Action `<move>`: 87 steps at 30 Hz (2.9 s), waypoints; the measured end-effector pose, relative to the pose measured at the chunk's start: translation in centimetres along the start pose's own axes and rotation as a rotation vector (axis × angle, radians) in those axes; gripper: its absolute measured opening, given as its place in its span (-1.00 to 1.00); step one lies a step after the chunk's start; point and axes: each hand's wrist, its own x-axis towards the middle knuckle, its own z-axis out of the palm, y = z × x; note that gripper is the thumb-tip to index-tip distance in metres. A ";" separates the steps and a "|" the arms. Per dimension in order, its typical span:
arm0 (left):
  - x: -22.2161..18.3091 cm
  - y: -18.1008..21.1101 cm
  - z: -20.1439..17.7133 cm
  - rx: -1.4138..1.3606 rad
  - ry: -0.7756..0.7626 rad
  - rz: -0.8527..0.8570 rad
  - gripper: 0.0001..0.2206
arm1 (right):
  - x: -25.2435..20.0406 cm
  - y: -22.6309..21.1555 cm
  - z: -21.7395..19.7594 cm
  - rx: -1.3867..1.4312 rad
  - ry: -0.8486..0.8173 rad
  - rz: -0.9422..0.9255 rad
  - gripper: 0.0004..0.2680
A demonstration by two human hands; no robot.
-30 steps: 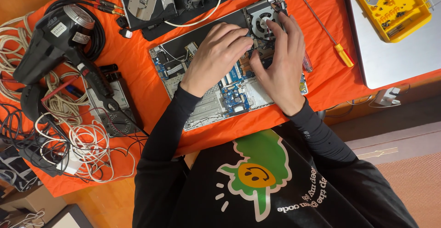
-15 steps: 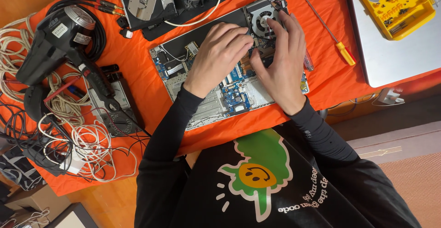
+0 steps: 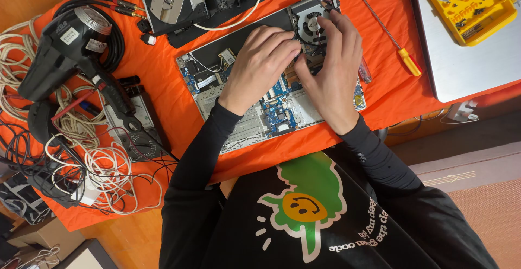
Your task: Replacing internal components including the motherboard and fan of a laptop.
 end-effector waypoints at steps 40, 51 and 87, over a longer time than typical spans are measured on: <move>7.2 -2.9 -4.0 0.589 -0.157 0.882 -0.97 | 0.1 -0.1 0.4 0.054 0.020 -0.005 -0.56; 7.7 -3.4 -4.4 0.563 -0.115 0.959 -0.94 | 0.0 0.1 0.6 0.043 0.009 -0.016 -0.59; 2.6 -3.1 -2.0 0.495 -0.162 0.643 -0.84 | -1.0 1.3 -0.5 -0.042 0.010 0.028 -0.50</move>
